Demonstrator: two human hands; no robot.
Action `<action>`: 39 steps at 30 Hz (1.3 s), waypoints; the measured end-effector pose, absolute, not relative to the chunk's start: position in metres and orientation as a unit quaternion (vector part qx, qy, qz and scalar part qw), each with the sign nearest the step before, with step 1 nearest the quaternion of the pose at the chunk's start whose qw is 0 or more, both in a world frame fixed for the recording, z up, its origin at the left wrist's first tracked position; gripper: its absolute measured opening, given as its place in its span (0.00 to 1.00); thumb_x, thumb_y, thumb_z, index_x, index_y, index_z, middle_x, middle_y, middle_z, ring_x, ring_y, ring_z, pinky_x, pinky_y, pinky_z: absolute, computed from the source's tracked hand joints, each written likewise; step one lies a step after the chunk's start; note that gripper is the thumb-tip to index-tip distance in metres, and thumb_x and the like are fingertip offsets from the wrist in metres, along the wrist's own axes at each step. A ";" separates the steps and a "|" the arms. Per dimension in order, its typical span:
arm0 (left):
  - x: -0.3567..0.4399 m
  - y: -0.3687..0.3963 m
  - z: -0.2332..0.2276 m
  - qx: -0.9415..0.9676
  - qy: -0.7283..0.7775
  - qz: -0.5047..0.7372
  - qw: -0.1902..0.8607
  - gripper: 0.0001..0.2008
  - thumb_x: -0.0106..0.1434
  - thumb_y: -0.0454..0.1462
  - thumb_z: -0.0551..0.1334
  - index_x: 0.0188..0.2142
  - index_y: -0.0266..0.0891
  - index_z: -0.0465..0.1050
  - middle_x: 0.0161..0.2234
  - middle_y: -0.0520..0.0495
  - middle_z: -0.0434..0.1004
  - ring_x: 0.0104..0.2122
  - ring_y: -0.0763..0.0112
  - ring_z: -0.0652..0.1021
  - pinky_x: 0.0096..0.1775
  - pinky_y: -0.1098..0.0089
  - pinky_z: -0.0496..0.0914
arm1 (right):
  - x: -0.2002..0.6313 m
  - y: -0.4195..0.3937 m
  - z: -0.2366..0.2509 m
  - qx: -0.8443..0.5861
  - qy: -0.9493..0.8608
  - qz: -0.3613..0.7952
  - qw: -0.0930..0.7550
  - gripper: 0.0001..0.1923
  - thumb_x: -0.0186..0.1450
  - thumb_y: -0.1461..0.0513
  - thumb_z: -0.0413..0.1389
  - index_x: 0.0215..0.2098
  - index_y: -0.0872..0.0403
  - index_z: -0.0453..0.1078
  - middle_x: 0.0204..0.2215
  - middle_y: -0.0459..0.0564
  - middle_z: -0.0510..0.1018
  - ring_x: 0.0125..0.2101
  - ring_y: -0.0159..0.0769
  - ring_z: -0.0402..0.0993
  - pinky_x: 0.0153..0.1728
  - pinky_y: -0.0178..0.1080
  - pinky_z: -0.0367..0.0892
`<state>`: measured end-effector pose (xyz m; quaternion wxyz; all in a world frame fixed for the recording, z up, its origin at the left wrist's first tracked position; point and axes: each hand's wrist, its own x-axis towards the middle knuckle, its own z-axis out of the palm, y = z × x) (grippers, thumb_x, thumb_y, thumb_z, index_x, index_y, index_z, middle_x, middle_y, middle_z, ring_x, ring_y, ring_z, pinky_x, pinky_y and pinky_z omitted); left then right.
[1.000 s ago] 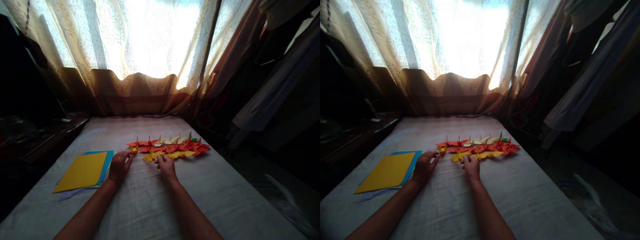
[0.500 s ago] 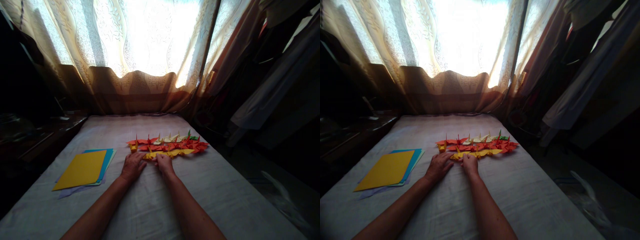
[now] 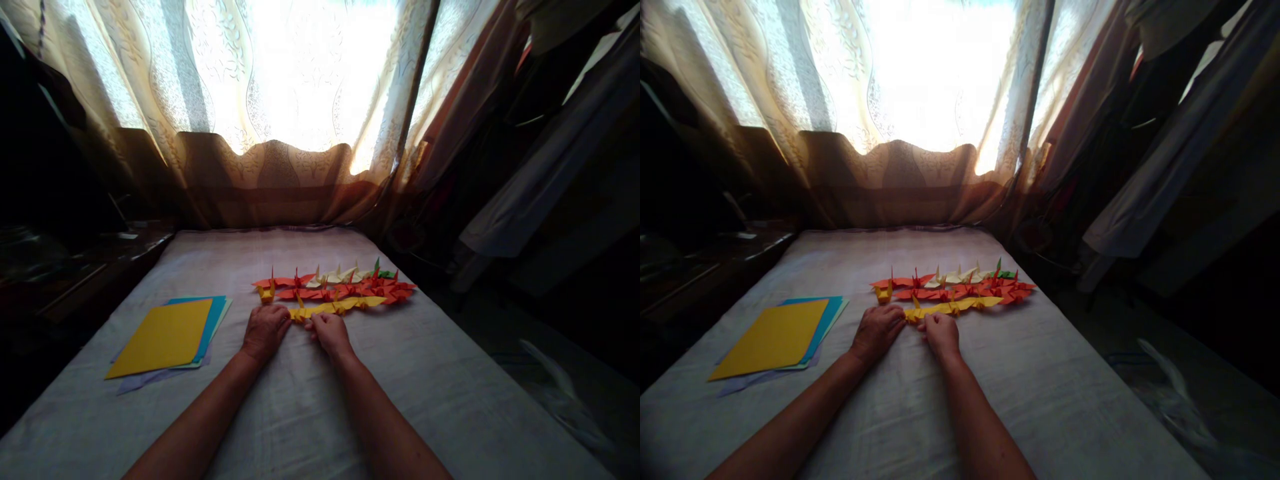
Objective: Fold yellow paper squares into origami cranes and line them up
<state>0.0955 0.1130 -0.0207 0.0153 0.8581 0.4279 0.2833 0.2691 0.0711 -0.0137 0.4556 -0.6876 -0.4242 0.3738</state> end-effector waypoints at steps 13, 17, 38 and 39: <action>0.094 0.118 -0.026 0.849 0.444 0.285 -0.005 0.06 0.62 0.36 0.65 0.40 0.43 0.74 0.40 0.46 0.82 0.41 0.59 0.79 0.44 0.62 0.68 | 0.263 0.086 0.002 -0.735 -0.489 0.273 0.383 0.23 0.67 0.56 0.51 0.15 0.51 0.70 0.16 0.46 0.77 0.20 0.34 0.70 0.24 0.34 0.55; 0.095 0.114 -0.023 0.856 0.433 0.281 -0.034 0.02 0.65 0.37 0.63 0.36 0.44 0.75 0.36 0.47 0.81 0.38 0.60 0.79 0.42 0.63 0.66 | 0.263 0.073 -0.002 -0.731 -0.505 0.260 0.379 0.22 0.68 0.55 0.50 0.18 0.51 0.71 0.18 0.46 0.79 0.22 0.33 0.72 0.24 0.33 0.57; 0.096 0.121 -0.011 0.889 0.307 0.282 -0.190 0.06 0.66 0.31 0.60 0.36 0.42 0.76 0.33 0.47 0.76 0.34 0.64 0.74 0.40 0.65 0.66 | 0.260 0.019 -0.022 -0.674 -0.617 0.137 0.382 0.20 0.68 0.54 0.47 0.21 0.52 0.65 0.18 0.45 0.72 0.20 0.30 0.65 0.26 0.32 0.54; 0.095 0.121 -0.012 0.891 0.300 0.282 -0.192 0.07 0.66 0.31 0.60 0.35 0.42 0.76 0.33 0.47 0.76 0.35 0.64 0.73 0.41 0.65 0.66 | 0.260 0.019 -0.021 -0.673 -0.619 0.136 0.382 0.19 0.68 0.54 0.47 0.21 0.52 0.65 0.18 0.45 0.72 0.20 0.30 0.65 0.26 0.32 0.54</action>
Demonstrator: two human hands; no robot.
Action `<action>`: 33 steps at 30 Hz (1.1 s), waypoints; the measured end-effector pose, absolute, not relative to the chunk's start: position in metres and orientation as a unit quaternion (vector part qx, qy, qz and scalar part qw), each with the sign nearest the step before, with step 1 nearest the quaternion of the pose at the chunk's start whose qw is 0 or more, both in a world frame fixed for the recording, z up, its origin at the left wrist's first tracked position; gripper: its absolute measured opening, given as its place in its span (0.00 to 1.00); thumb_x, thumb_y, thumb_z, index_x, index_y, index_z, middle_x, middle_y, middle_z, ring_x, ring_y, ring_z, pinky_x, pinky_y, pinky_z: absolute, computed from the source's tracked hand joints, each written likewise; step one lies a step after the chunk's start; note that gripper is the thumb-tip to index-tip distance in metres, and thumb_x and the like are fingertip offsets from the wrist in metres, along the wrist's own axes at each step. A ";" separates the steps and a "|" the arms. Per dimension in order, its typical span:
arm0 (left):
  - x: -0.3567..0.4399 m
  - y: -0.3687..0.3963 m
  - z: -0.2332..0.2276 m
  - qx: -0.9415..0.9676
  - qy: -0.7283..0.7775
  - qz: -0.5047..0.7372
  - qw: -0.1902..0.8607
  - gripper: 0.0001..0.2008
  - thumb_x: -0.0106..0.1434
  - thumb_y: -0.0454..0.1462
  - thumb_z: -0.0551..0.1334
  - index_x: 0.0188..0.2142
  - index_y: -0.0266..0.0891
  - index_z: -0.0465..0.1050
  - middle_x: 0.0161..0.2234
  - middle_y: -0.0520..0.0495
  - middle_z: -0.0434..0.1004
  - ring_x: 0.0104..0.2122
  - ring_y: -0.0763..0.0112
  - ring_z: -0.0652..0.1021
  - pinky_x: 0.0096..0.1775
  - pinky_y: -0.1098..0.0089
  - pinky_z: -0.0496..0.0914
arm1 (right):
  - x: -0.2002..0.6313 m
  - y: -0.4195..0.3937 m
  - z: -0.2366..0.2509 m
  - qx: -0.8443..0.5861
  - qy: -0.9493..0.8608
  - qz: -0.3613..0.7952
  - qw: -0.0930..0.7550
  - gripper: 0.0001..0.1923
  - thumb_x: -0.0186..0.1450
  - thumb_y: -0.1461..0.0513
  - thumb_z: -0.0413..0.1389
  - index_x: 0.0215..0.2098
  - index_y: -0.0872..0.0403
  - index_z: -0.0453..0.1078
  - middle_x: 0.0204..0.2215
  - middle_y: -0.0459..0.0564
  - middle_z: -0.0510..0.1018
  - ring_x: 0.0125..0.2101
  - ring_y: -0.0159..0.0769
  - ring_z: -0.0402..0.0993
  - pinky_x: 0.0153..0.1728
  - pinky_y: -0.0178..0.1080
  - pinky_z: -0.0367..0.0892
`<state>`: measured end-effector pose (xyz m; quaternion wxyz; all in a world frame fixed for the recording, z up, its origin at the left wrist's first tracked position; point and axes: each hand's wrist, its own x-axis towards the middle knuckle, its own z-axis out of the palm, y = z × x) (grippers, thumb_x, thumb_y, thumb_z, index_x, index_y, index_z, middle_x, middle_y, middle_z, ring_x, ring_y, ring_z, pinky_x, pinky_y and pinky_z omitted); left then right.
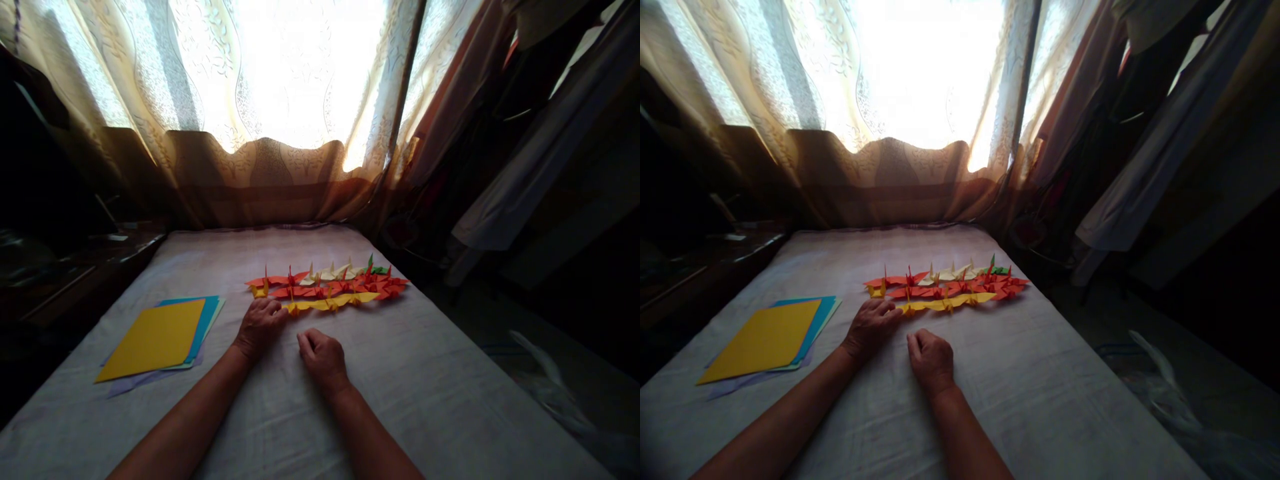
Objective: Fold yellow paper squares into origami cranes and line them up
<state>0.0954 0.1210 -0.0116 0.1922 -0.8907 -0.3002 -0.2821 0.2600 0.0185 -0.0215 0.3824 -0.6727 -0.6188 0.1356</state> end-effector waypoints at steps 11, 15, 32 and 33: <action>0.096 0.126 -0.019 -0.891 -0.291 -0.291 0.193 0.08 0.67 0.31 0.58 0.36 0.41 0.75 0.33 0.46 0.77 0.35 0.64 0.73 0.40 0.64 0.67 | 0.260 0.018 -0.020 -0.669 -0.621 0.136 0.386 0.20 0.67 0.54 0.47 0.22 0.51 0.67 0.18 0.45 0.74 0.21 0.30 0.67 0.26 0.32 0.55; 0.094 0.128 -0.023 -0.889 -0.297 -0.294 0.189 0.06 0.67 0.33 0.59 0.36 0.41 0.76 0.35 0.45 0.78 0.35 0.63 0.74 0.40 0.64 0.67 | 0.260 0.018 -0.020 -0.671 -0.622 0.130 0.382 0.19 0.67 0.54 0.47 0.21 0.51 0.67 0.18 0.45 0.74 0.20 0.30 0.66 0.26 0.32 0.54; 0.073 0.102 -0.016 -0.887 -0.331 -0.279 0.160 0.09 0.67 0.32 0.57 0.41 0.42 0.76 0.35 0.46 0.79 0.35 0.64 0.76 0.41 0.64 0.69 | 0.262 0.018 -0.022 -0.663 -0.631 0.117 0.386 0.19 0.67 0.54 0.48 0.21 0.52 0.68 0.18 0.45 0.73 0.20 0.29 0.66 0.26 0.32 0.54; 0.069 0.099 -0.016 -0.886 -0.337 -0.276 0.161 0.09 0.67 0.32 0.57 0.41 0.42 0.77 0.35 0.47 0.79 0.35 0.64 0.76 0.41 0.64 0.69 | 0.262 0.018 -0.023 -0.662 -0.633 0.117 0.385 0.20 0.67 0.54 0.48 0.21 0.51 0.68 0.18 0.44 0.73 0.20 0.30 0.66 0.25 0.32 0.54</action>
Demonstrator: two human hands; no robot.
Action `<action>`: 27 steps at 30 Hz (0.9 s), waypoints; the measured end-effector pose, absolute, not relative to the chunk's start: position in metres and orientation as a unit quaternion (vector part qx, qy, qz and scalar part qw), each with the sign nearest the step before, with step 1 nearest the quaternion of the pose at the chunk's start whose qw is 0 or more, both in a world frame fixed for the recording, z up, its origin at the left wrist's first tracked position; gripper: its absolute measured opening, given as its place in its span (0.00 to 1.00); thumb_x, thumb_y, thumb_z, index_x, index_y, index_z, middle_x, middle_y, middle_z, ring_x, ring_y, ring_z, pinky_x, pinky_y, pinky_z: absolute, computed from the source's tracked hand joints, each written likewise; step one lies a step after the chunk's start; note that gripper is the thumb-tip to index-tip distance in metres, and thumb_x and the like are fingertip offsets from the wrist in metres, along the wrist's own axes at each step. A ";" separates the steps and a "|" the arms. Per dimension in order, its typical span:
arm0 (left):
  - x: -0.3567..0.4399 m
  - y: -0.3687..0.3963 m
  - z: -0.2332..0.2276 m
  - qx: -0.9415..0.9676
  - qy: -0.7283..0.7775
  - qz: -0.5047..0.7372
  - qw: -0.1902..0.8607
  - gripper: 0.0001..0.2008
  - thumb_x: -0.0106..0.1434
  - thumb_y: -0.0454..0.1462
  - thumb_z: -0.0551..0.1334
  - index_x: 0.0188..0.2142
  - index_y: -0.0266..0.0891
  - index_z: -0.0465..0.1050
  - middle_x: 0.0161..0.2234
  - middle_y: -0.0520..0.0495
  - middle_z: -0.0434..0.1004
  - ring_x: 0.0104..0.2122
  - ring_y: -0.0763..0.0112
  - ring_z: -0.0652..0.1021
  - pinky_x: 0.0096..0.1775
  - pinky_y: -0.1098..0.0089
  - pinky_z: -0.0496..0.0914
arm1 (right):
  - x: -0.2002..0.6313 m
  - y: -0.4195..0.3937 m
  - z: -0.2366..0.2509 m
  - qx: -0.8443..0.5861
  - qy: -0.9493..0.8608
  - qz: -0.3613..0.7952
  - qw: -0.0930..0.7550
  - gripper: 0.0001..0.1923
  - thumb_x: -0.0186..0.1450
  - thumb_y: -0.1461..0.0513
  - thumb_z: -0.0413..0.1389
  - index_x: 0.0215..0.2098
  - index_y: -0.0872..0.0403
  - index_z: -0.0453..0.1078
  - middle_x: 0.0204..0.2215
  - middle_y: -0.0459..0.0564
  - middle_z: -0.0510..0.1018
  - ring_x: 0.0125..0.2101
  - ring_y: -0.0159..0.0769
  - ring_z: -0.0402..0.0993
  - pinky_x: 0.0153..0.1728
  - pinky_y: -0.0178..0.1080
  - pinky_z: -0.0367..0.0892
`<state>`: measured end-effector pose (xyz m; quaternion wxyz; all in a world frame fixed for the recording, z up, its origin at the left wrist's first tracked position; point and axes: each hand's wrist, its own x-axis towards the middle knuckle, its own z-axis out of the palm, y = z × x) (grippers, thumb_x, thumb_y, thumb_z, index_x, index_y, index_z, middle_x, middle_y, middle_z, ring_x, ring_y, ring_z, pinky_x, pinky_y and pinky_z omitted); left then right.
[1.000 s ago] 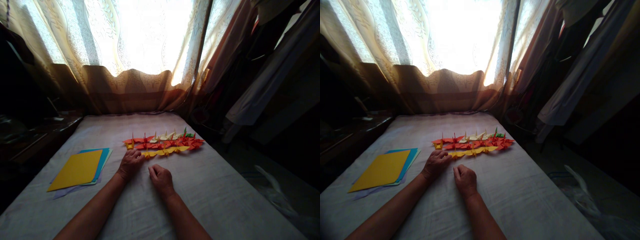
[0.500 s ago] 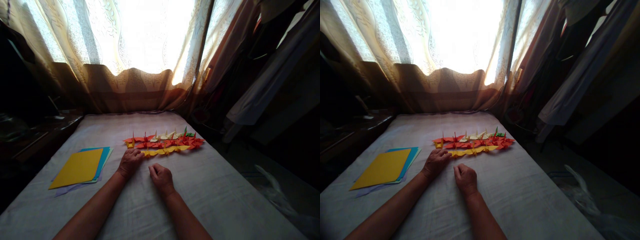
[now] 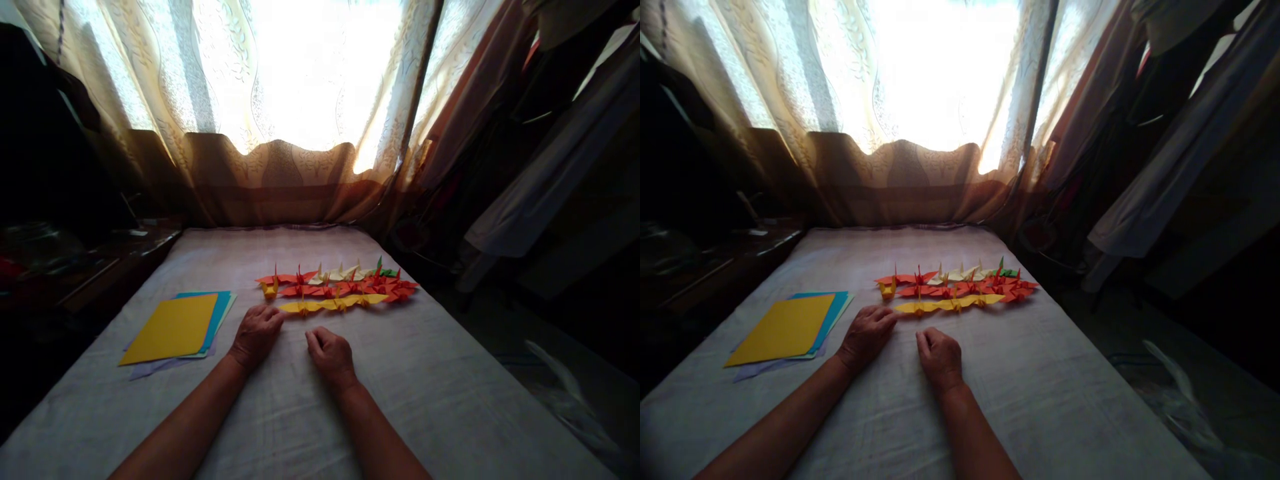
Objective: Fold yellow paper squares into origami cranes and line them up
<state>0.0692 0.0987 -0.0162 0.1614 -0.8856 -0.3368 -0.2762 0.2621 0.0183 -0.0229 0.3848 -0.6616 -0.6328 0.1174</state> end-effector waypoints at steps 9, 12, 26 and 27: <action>-0.014 0.077 -0.006 -0.809 -0.490 -0.261 0.192 0.10 0.66 0.39 0.59 0.41 0.39 0.78 0.39 0.41 0.80 0.39 0.54 0.78 0.43 0.56 0.69 | 0.267 0.018 -0.025 -0.656 -0.632 0.159 0.381 0.21 0.66 0.50 0.46 0.23 0.51 0.70 0.19 0.46 0.75 0.21 0.32 0.69 0.26 0.33 0.58; -0.050 0.066 -0.002 -0.753 -0.591 -0.229 0.179 0.14 0.65 0.44 0.60 0.42 0.37 0.77 0.41 0.37 0.80 0.41 0.50 0.78 0.42 0.54 0.69 | 0.267 0.017 -0.025 -0.659 -0.629 0.167 0.378 0.22 0.66 0.48 0.46 0.24 0.51 0.70 0.20 0.47 0.76 0.22 0.33 0.70 0.27 0.33 0.59; -0.074 0.051 -0.018 -0.738 -0.640 -0.198 0.078 0.13 0.64 0.42 0.62 0.44 0.38 0.73 0.46 0.37 0.79 0.46 0.53 0.77 0.48 0.58 0.70 | 0.269 0.017 -0.028 -0.670 -0.650 0.098 0.344 0.23 0.65 0.46 0.44 0.25 0.50 0.71 0.21 0.49 0.77 0.23 0.37 0.72 0.28 0.36 0.58; -0.075 0.050 -0.019 -0.745 -0.630 -0.205 0.076 0.12 0.63 0.41 0.62 0.44 0.38 0.74 0.46 0.37 0.79 0.46 0.54 0.78 0.48 0.59 0.70 | 0.269 0.017 -0.029 -0.670 -0.652 0.093 0.344 0.24 0.65 0.46 0.44 0.25 0.50 0.71 0.21 0.49 0.77 0.23 0.37 0.72 0.27 0.36 0.58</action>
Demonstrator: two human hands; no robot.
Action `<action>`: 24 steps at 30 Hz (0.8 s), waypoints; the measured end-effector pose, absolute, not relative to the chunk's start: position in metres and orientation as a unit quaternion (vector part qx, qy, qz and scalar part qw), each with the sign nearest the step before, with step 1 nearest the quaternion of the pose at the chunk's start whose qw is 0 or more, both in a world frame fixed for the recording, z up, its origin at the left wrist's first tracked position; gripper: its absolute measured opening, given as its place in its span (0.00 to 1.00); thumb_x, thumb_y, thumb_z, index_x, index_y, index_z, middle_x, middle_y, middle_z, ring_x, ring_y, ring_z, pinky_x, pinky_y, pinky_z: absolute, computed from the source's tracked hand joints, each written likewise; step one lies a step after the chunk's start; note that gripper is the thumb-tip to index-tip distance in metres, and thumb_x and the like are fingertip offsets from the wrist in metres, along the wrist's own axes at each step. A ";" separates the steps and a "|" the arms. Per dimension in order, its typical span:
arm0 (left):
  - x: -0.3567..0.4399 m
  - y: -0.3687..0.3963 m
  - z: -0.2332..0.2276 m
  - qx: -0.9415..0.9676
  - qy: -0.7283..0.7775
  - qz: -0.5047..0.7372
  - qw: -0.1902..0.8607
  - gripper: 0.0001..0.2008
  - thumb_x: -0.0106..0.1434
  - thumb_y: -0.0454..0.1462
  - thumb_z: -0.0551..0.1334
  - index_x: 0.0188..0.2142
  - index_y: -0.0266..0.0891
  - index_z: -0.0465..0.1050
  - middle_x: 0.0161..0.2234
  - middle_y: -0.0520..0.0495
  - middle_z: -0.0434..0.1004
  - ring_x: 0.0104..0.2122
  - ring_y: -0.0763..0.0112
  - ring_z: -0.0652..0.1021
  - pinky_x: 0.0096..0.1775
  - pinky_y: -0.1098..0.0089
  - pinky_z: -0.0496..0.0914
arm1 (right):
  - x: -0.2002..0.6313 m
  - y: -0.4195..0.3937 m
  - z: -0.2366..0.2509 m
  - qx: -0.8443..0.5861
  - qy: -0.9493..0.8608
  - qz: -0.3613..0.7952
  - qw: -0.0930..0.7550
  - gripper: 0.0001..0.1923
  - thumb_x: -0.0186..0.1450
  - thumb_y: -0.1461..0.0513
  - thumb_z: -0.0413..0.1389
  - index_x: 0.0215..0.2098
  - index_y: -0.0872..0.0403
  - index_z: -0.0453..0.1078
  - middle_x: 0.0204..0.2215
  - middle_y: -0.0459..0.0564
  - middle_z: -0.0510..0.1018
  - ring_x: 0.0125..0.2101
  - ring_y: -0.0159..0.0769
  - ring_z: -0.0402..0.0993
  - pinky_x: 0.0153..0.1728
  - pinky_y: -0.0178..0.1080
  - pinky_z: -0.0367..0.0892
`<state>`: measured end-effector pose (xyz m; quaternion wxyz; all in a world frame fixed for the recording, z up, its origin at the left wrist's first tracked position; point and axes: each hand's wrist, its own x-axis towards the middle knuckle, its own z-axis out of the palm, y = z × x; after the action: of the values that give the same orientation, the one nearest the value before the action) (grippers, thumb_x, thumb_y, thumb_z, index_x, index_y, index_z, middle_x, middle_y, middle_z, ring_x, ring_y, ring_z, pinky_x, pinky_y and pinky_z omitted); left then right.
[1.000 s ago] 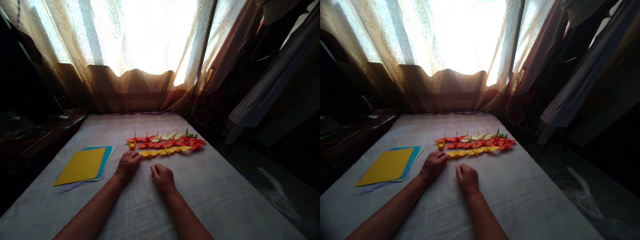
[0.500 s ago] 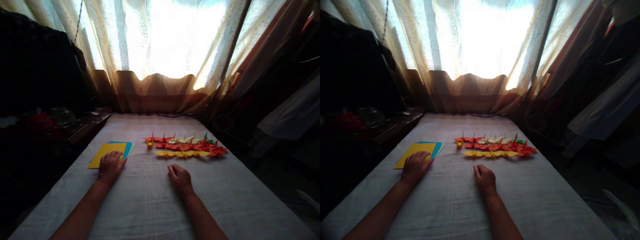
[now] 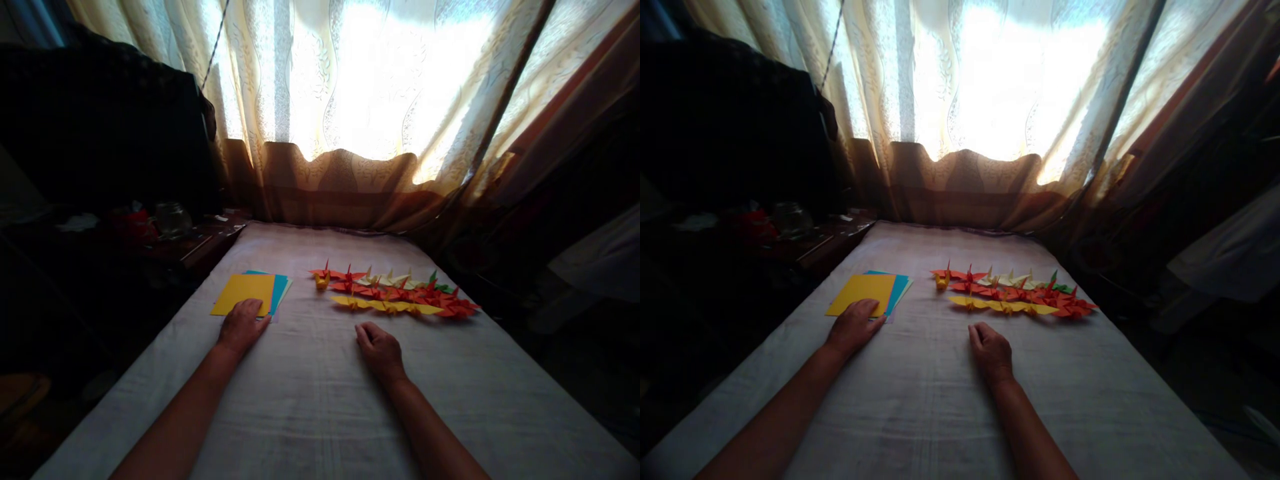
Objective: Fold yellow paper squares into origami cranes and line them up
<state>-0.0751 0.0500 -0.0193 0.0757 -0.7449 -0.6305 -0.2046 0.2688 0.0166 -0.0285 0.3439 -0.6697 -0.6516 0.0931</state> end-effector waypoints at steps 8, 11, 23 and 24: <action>-0.094 0.045 -0.020 -0.781 -0.574 -0.240 0.053 0.07 0.66 0.38 0.59 0.39 0.41 0.76 0.41 0.45 0.81 0.42 0.63 0.79 0.47 0.64 0.71 | 0.269 0.014 -0.029 -0.673 -0.651 0.083 0.342 0.22 0.64 0.48 0.44 0.26 0.50 0.72 0.22 0.49 0.79 0.24 0.37 0.73 0.28 0.36 0.59; -0.094 0.047 -0.020 -0.778 -0.573 -0.251 0.050 0.08 0.67 0.39 0.58 0.38 0.41 0.76 0.40 0.44 0.82 0.40 0.62 0.80 0.45 0.64 0.72 | 0.268 0.011 -0.028 -0.675 -0.650 0.076 0.341 0.21 0.64 0.48 0.45 0.26 0.50 0.72 0.23 0.50 0.79 0.24 0.38 0.73 0.28 0.36 0.59; -0.099 0.051 -0.020 -0.714 -0.617 -0.329 0.021 0.08 0.62 0.36 0.56 0.32 0.42 0.75 0.34 0.47 0.82 0.35 0.65 0.80 0.40 0.68 0.72 | 0.266 0.003 -0.029 -0.670 -0.651 0.058 0.352 0.24 0.65 0.47 0.43 0.25 0.50 0.72 0.22 0.51 0.78 0.23 0.37 0.71 0.28 0.36 0.58; -0.099 0.051 -0.019 -0.710 -0.616 -0.341 0.017 0.07 0.62 0.36 0.57 0.31 0.42 0.74 0.32 0.48 0.82 0.34 0.66 0.80 0.39 0.68 0.72 | 0.266 0.003 -0.029 -0.670 -0.651 0.057 0.353 0.23 0.65 0.47 0.43 0.25 0.50 0.72 0.22 0.51 0.78 0.23 0.37 0.71 0.28 0.36 0.58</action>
<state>-0.0985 0.0506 -0.0186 0.0172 -0.7095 -0.6165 -0.3409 0.2659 0.0028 -0.0288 0.3533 -0.6698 -0.6505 0.0575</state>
